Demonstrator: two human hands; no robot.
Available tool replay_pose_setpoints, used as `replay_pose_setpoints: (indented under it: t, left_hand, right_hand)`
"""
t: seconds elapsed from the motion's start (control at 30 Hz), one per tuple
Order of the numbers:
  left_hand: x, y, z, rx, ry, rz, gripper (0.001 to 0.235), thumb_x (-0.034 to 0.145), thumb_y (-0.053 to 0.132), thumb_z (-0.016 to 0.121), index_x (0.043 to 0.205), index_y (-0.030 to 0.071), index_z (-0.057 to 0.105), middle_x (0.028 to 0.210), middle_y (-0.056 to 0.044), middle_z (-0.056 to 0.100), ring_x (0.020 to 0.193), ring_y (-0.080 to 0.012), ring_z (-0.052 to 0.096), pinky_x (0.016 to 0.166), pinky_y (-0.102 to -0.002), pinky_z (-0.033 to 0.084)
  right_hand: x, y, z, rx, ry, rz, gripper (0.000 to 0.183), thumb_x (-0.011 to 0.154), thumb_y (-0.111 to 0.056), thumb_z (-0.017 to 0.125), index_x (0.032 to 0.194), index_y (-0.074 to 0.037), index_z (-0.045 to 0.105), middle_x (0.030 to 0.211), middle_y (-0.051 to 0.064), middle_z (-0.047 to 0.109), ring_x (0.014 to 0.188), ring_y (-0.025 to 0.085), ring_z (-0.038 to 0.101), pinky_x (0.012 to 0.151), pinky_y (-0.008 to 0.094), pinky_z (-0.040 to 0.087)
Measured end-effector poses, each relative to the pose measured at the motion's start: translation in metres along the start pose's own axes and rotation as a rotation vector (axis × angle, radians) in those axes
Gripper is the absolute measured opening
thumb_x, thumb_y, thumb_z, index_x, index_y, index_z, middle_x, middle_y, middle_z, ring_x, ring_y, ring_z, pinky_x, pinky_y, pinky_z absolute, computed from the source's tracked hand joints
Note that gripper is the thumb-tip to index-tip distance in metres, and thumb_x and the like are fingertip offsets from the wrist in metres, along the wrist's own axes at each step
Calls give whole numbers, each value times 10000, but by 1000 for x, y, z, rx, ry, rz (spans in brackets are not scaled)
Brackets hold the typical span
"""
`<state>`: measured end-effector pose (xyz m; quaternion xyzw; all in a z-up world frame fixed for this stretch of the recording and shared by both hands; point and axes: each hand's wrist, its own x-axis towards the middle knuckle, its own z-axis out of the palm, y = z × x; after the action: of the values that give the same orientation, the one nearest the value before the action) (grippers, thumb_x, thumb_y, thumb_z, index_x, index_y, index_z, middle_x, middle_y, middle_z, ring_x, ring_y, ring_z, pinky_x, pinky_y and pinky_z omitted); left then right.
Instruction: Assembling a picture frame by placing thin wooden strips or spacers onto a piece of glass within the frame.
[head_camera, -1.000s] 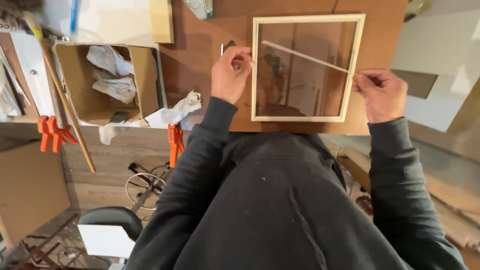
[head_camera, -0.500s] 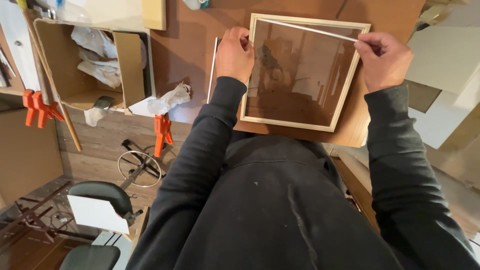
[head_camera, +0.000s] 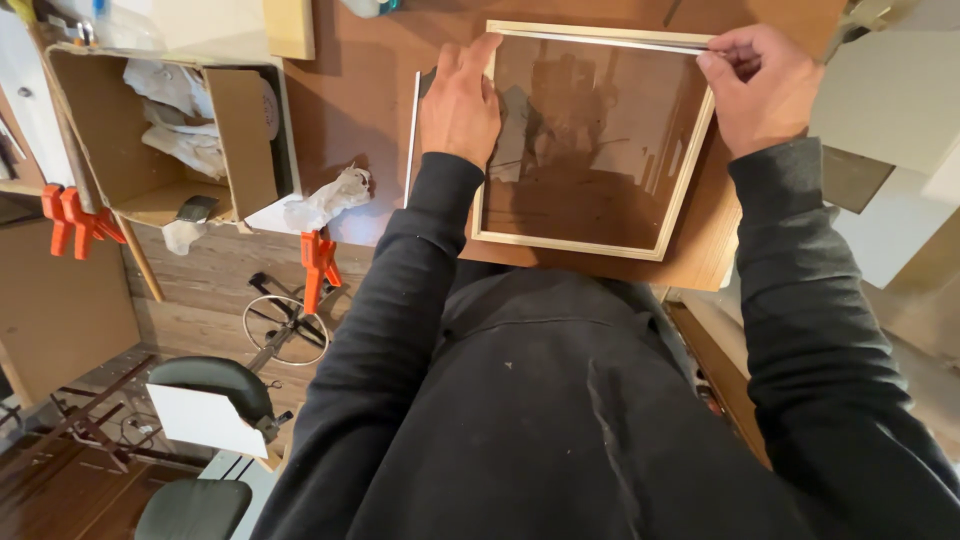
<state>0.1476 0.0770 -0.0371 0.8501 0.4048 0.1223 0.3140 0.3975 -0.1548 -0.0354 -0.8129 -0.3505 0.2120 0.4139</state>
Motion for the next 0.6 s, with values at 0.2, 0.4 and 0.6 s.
replay_pose_setpoints:
  t: [0.2, 0.4, 0.6]
  left_hand:
    - [4, 5, -5, 132, -84, 95, 530, 850, 9, 661, 1324, 247, 657, 1178, -130, 607, 953, -359, 693, 765, -460, 572]
    - [7, 1, -1, 105, -92, 87, 508, 840, 3, 658, 1297, 226, 668, 1179, -153, 600, 944, -376, 690, 783, -471, 572]
    - [2, 13, -17, 46, -3, 26, 366, 922, 42, 661, 1264, 173, 662, 1167, -127, 617, 936, -331, 701, 790, -445, 560]
  right_hand:
    - [2, -4, 0, -92, -6, -34, 89, 1044, -41, 777, 1082, 31, 739, 989, 84, 758, 872, 132, 715, 816, 278, 581]
    - [2, -2, -2, -56, -2, -11, 98, 1040, -47, 771, 1070, 34, 725, 978, 77, 754, 859, 127, 711, 804, 276, 581]
    - [-6, 6, -22, 58, -69, 43, 84, 1087, -58, 738, 1087, 26, 729, 1009, 83, 754, 879, 137, 708, 813, 292, 579]
